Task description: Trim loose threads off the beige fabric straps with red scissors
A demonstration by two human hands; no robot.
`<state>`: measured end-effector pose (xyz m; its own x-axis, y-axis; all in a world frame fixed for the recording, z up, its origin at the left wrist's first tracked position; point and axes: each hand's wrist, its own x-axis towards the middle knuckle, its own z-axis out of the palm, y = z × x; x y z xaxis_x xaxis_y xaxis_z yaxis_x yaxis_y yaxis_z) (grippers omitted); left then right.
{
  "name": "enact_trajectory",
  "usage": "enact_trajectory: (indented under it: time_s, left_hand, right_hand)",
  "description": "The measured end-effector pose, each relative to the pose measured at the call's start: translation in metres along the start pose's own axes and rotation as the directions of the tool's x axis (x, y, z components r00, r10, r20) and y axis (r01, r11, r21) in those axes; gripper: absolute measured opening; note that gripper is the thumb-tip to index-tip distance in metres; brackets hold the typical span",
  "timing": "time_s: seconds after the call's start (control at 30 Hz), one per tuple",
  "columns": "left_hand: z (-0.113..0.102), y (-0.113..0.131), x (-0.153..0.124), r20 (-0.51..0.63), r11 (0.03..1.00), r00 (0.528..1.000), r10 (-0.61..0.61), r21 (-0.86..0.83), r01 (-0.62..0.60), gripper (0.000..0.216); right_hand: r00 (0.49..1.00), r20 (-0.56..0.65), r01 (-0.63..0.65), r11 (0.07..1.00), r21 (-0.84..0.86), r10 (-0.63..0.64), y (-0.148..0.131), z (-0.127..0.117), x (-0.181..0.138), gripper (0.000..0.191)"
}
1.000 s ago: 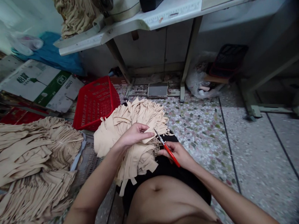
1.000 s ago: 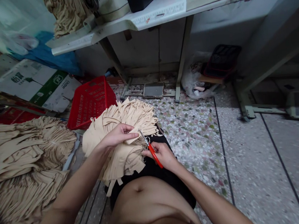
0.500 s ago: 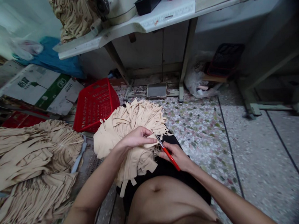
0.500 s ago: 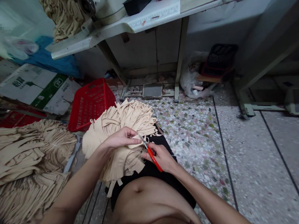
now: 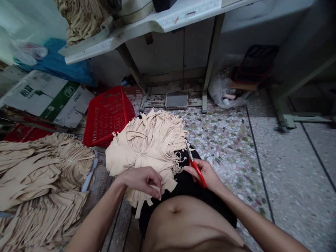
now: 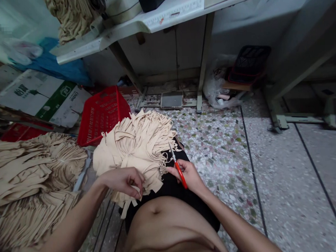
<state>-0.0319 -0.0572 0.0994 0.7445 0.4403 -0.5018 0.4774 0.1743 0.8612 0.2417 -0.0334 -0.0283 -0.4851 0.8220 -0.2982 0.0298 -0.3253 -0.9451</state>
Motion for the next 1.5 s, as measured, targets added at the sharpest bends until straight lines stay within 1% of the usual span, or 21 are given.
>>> enact_trajectory:
  time_s: [0.13,0.17,0.2,0.23,0.27,0.3,0.37,0.4,0.43,0.47,0.5,0.57,0.67,0.73,0.8,0.9,0.97,1.07,1.13,1.33,1.5]
  left_hand:
    - [0.013,-0.028,-0.006,0.067,0.992,0.994,-0.086,-0.086,0.091,0.05]
    - [0.013,-0.029,-0.007,0.03,0.986,0.994,-0.106,-0.124,0.109,0.053]
    - [0.011,-0.027,-0.008,-0.057,0.981,0.991,-0.121,-0.161,0.111,0.05]
    - [0.006,-0.024,-0.008,-0.193,0.977,0.973,-0.131,-0.191,0.094,0.045]
    - [0.0,-0.02,-0.006,-0.358,0.977,0.925,-0.129,-0.206,0.056,0.041]
    - [-0.008,-0.016,-0.003,-0.523,0.98,0.844,-0.113,-0.198,0.009,0.038]
    - [-0.027,-0.012,0.007,-0.772,0.994,0.635,-0.035,-0.095,-0.06,0.033]
    - [-0.037,-0.013,0.014,-0.841,0.999,0.541,0.026,-0.004,-0.054,0.03]
    - [-0.047,-0.014,0.022,-0.874,0.996,0.478,0.09,0.091,-0.022,0.029]
    - [-0.055,-0.017,0.03,-0.888,0.986,0.441,0.132,0.162,0.03,0.028]
    - [-0.063,-0.021,0.037,-0.889,0.973,0.434,0.147,0.208,0.095,0.026]
    - [-0.074,-0.028,0.05,-0.883,0.948,0.45,0.134,0.246,0.201,0.019]
    - [-0.081,-0.033,0.057,-0.879,0.941,0.463,0.112,0.244,0.235,0.007]
    - [-0.081,-0.031,0.054,-0.88,0.974,0.465,0.1,0.183,0.136,0.01]
    - [-0.078,-0.025,0.046,-0.862,0.999,0.506,0.037,0.013,-0.05,0.021]
    - [-0.072,-0.009,0.03,-0.809,0.921,0.584,-0.071,-0.278,-0.274,0.038]
    - [-0.067,0.003,0.021,-0.814,0.884,0.574,-0.085,-0.327,-0.333,0.04]
    - [-0.06,0.016,0.015,-0.853,0.9,0.521,-0.035,-0.253,-0.354,0.037]
    - [-0.054,0.017,0.019,-0.856,0.906,0.517,-0.029,-0.24,-0.347,0.038]
    - [-0.033,-0.001,0.044,-0.815,0.874,0.574,-0.081,-0.335,-0.352,0.047]
    - [-0.024,-0.006,0.05,-0.76,0.834,0.639,-0.114,-0.423,-0.354,0.041]
  right_hand:
    - [1.0,-0.005,0.002,1.0,0.024,-0.001,-0.002,0.001,0.01,0.049]
    - [1.0,-0.007,0.011,1.0,0.02,-0.011,-0.002,0.002,0.012,0.048]
    - [1.0,-0.007,0.022,1.0,0.016,-0.022,-0.003,0.003,0.013,0.048]
    - [0.999,-0.007,0.031,0.999,0.012,-0.031,-0.003,0.004,0.015,0.047]
    - [0.999,-0.002,0.037,0.999,0.01,-0.037,-0.004,0.004,0.016,0.047]
    - [0.999,0.002,0.041,0.999,0.008,-0.041,-0.005,0.005,0.017,0.047]
    - [0.999,0.01,0.046,0.999,0.002,-0.046,-0.007,0.005,0.019,0.048]
    - [0.999,0.012,0.047,0.999,-0.003,-0.047,-0.009,0.005,0.02,0.048]
    - [0.999,0.012,0.048,0.999,-0.009,-0.048,-0.01,0.005,0.021,0.048]
    - [0.999,0.012,0.049,0.999,-0.018,-0.049,-0.011,0.005,0.022,0.048]
    - [0.999,0.011,0.049,0.998,-0.025,-0.049,-0.01,0.004,0.022,0.048]
    - [0.999,0.016,0.045,0.998,-0.036,-0.045,-0.007,0.003,0.022,0.047]
    - [0.999,0.025,0.037,0.998,-0.048,-0.036,0.002,0.001,0.02,0.047]
    - [0.999,0.033,0.025,0.998,-0.05,-0.023,0.006,0.0,0.016,0.049]
    - [0.999,0.042,0.012,0.999,-0.044,-0.01,0.006,0.001,0.012,0.05]
    - [0.997,0.082,-0.001,0.999,-0.05,0.005,0.0,0.004,0.006,0.051]
    - [0.993,0.122,0.001,0.998,-0.069,0.007,-0.004,0.006,0.004,0.05]
    - [0.987,0.16,0.029,0.995,-0.097,-0.013,-0.008,0.01,0.003,0.051]
    - [0.983,0.178,0.062,0.991,-0.12,-0.04,-0.011,0.011,0.003,0.052]
    - [0.931,0.315,0.267,0.933,-0.242,-0.185,-0.029,0.005,0.0,0.044]
    - [0.927,0.345,0.253,0.922,-0.294,-0.145,-0.031,-0.002,-0.002,0.047]
